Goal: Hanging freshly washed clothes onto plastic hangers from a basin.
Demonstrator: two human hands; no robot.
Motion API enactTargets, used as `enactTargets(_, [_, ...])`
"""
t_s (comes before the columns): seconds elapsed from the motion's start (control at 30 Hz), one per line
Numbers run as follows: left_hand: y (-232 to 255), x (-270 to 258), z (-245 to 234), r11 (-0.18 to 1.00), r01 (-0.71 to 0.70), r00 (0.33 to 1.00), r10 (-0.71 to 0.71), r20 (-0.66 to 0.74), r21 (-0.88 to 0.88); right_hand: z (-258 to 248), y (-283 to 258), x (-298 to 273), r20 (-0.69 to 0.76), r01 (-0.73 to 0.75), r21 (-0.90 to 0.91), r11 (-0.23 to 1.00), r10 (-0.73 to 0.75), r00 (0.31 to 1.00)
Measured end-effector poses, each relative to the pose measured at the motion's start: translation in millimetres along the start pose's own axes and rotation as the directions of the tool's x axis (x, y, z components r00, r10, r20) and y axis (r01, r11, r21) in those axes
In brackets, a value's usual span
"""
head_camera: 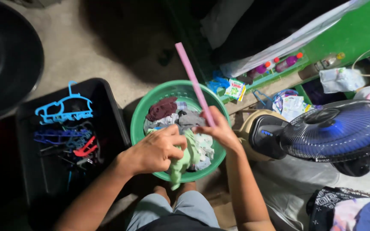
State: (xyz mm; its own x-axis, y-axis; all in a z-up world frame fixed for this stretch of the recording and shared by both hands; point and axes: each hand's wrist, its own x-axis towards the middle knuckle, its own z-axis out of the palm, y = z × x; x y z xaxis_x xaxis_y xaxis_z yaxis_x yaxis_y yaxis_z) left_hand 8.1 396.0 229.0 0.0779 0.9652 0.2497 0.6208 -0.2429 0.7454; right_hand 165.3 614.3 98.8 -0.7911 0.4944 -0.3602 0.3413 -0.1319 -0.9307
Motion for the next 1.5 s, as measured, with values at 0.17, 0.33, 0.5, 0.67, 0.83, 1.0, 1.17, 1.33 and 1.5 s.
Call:
enactTargets(0.17, [36.3, 12.1, -40.1, 0.977, -0.213, 0.976, 0.213, -0.044, -0.012, 72.0, 15.6, 5.1, 0.294, 0.316, -0.066, 0.946, -0.284, 0.913])
enactTargets(0.33, [68.1, -8.2, -87.9, 0.987, -0.163, 0.962, 0.161, -0.221, 0.013, 87.8, 85.9, 41.3, 0.077, 0.118, -0.468, 0.876, -0.093, 0.993])
enactTargets(0.5, [94.6, -22.3, -112.5, 0.962, -0.254, 0.924, 0.209, -0.321, -0.105, 59.0, 29.7, 48.1, 0.013, 0.007, -0.146, 0.989, -0.006, 1.000])
enactTargets(0.67, [113.5, -0.6, -119.2, 0.931, -0.313, 0.930, 0.260, -0.259, -0.188, 133.4, 30.3, 74.9, 0.239, 0.189, 0.015, 0.982, -0.187, 0.953])
enactTargets(0.83, [118.2, -17.6, -142.1, 0.928, -0.290, 0.935, 0.222, -0.277, -0.234, 129.2, 62.0, 114.6, 0.106, 0.217, -0.254, 0.942, -0.196, 0.975])
enactTargets(1.0, [92.1, -42.4, -153.6, 0.914, 0.398, 0.866, -0.343, -0.364, 0.086, 9.8, 27.3, 149.1, -0.309, 0.202, -0.618, 0.760, -0.471, 0.826])
enactTargets(1.17, [25.3, -49.1, -120.3, 0.678, 0.612, 0.790, -0.507, -0.344, 0.408, -62.9, -60.4, 113.9, -0.302, 0.306, -0.694, 0.652, -0.649, 0.698])
enactTargets(1.33, [-6.7, -32.0, -115.4, 0.638, 0.511, 0.859, -0.414, -0.302, 0.576, -85.2, -133.6, 74.7, -0.315, 0.220, -0.580, 0.784, -0.465, 0.827])
enactTargets(1.5, [-39.2, -22.7, -118.9, 0.575, 0.400, 0.916, -0.211, -0.342, 0.714, -99.4, -150.5, 68.2, -0.357, 0.226, -0.560, 0.797, -0.478, 0.802])
